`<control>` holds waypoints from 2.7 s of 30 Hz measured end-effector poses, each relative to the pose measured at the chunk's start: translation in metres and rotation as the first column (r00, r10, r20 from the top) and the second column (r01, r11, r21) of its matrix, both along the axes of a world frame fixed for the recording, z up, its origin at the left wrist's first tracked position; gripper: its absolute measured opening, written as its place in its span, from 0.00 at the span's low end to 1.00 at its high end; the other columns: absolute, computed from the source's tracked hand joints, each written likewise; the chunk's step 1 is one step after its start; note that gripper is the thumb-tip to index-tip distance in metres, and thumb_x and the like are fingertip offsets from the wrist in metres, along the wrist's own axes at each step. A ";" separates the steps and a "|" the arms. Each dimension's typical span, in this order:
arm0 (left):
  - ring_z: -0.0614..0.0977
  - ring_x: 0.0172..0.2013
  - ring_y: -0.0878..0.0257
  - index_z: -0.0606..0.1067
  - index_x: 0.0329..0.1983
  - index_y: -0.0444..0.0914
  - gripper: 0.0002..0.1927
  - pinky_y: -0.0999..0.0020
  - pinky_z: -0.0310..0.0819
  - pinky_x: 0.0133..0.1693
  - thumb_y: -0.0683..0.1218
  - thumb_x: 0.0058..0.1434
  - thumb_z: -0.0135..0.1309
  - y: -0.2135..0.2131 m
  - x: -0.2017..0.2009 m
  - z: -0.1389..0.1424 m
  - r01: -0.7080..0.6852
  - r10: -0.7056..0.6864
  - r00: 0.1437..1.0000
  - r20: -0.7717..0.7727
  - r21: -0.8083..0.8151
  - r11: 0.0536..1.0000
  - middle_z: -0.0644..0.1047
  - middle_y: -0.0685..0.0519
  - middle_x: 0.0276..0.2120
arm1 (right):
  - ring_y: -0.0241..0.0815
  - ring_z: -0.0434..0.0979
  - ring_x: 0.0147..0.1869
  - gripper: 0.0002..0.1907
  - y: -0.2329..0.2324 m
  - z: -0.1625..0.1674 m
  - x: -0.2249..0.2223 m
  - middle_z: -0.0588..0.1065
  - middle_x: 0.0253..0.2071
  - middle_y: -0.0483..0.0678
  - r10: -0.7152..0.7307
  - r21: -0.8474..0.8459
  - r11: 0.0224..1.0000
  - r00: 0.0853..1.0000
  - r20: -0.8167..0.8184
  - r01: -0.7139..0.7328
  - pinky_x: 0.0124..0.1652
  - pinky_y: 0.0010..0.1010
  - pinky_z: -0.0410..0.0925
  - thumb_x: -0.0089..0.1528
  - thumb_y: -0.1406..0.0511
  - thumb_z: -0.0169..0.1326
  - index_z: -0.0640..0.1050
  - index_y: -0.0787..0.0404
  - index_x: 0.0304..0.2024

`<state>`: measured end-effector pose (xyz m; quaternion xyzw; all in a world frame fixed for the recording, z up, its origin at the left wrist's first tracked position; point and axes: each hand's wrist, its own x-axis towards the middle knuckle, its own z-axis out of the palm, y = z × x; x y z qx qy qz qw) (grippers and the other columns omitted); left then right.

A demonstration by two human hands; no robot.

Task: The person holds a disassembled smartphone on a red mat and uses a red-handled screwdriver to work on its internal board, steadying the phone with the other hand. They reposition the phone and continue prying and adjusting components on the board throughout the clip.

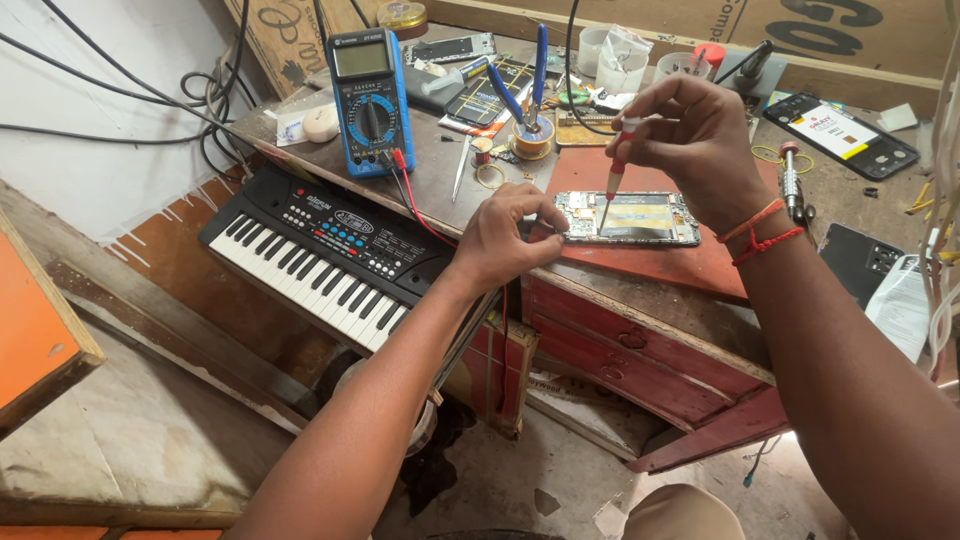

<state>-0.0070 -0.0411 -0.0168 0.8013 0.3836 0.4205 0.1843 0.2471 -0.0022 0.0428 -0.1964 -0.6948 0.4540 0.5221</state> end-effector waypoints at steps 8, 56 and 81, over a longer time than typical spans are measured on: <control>0.79 0.39 0.61 0.80 0.29 0.40 0.04 0.64 0.75 0.45 0.43 0.50 0.60 0.001 0.001 -0.001 0.001 -0.001 1.000 0.022 0.027 1.000 0.77 0.56 0.28 | 0.41 0.84 0.53 0.13 -0.008 0.001 -0.009 0.78 0.47 0.50 0.009 -0.005 1.000 1.000 -0.020 -0.009 0.54 0.32 0.80 0.63 0.78 0.61 0.74 0.65 0.47; 0.80 0.40 0.60 0.77 0.32 0.41 0.05 0.62 0.72 0.46 0.47 0.58 0.59 -0.006 0.007 0.000 -0.086 0.087 0.996 -0.010 0.028 0.996 0.77 0.57 0.30 | 0.37 0.83 0.49 0.14 -0.003 0.002 -0.001 0.77 0.44 0.47 -0.079 0.022 0.997 0.993 0.082 0.078 0.51 0.31 0.80 0.62 0.80 0.61 0.73 0.65 0.46; 0.82 0.36 0.44 0.71 0.40 0.38 0.08 0.47 0.72 0.41 0.46 0.61 0.54 0.028 0.033 0.006 -0.230 0.243 0.964 -0.104 0.126 0.965 0.79 0.43 0.30 | 0.35 0.82 0.48 0.15 -0.007 0.003 -0.002 0.76 0.43 0.45 -0.051 0.005 0.999 0.997 0.060 0.051 0.49 0.29 0.81 0.61 0.80 0.61 0.73 0.64 0.45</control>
